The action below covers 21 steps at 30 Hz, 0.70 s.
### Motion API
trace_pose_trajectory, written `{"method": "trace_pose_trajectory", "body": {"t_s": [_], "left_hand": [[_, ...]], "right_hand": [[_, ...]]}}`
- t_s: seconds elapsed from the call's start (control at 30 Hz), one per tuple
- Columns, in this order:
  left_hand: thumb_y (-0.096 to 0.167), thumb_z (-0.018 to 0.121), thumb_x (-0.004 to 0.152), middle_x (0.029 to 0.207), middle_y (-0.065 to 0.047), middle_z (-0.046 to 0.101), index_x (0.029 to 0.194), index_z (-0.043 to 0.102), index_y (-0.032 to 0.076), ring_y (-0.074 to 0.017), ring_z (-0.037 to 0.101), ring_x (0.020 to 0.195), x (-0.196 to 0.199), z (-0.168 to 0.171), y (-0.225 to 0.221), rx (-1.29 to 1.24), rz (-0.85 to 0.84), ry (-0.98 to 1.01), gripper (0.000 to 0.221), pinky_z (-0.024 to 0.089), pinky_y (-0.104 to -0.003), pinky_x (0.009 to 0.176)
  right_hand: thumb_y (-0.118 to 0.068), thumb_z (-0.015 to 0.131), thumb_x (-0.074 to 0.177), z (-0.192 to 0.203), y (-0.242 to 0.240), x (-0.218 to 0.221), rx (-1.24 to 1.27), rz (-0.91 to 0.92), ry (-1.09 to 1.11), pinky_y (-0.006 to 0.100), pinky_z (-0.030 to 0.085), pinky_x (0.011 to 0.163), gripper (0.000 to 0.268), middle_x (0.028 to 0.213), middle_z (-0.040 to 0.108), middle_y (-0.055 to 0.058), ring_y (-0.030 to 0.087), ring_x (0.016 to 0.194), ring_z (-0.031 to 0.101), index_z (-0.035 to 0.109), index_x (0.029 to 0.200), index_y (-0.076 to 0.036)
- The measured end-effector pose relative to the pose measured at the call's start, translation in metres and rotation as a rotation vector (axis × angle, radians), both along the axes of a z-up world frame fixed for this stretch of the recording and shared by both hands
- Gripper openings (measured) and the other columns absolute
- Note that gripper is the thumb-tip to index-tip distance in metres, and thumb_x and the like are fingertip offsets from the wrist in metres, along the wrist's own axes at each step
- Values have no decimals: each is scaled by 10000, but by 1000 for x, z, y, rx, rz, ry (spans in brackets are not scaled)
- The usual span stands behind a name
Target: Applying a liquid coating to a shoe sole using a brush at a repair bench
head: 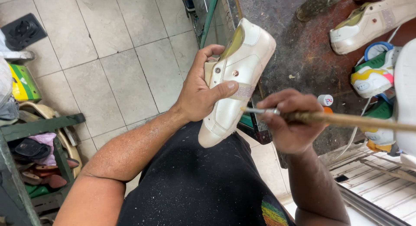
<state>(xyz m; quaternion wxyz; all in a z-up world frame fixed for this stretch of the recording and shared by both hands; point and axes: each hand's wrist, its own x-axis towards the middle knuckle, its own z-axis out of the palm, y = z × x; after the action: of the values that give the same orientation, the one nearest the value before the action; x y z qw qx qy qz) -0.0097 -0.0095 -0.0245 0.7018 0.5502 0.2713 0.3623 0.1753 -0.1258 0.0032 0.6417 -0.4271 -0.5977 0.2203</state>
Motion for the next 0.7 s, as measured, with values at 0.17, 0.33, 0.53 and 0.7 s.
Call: {"method": "trace_pose_trajectory", "body": {"t_s": [0.17, 0.33, 0.53, 0.7], "left_hand": [[352, 784, 854, 1109, -23, 498, 1454, 380, 104, -112, 587, 926, -1, -14, -2, -19, -75, -62, 765, 535, -274, 820], [167, 838, 811, 1088, -77, 599, 1423, 465, 55, -178, 716, 908, -1, -31, -3, -314, -35, -312, 726, 663, -349, 803], [135, 701, 874, 1131, -156, 675, 1426, 465, 38, -261, 759, 905, 1, -31, -8, -638, -88, -443, 608, 665, -419, 808], [183, 681, 870, 1215, -207, 691, 1439, 467, 36, -282, 739, 1045, -2, -33, -14, -745, -74, -514, 626, 602, -454, 960]], "right_hand": [[-102, 711, 1008, 2, 12, 8, 69, -245, 36, 267, 548, 545, 250, 971, 636, 257, 228, 601, 616, 477, 1093, -115], [17, 793, 857, 4, 7, 13, 112, -93, -57, 278, 563, 543, 306, 864, 722, 246, 195, 632, 704, 522, 755, -83], [-32, 768, 879, -18, 10, -23, 205, -81, 62, 262, 603, 544, 181, 906, 740, 229, 180, 640, 719, 608, 877, -114], [-10, 715, 964, -13, 28, 19, 228, -142, 91, 269, 631, 584, 158, 968, 725, 250, 193, 699, 720, 573, 991, -75]]}}
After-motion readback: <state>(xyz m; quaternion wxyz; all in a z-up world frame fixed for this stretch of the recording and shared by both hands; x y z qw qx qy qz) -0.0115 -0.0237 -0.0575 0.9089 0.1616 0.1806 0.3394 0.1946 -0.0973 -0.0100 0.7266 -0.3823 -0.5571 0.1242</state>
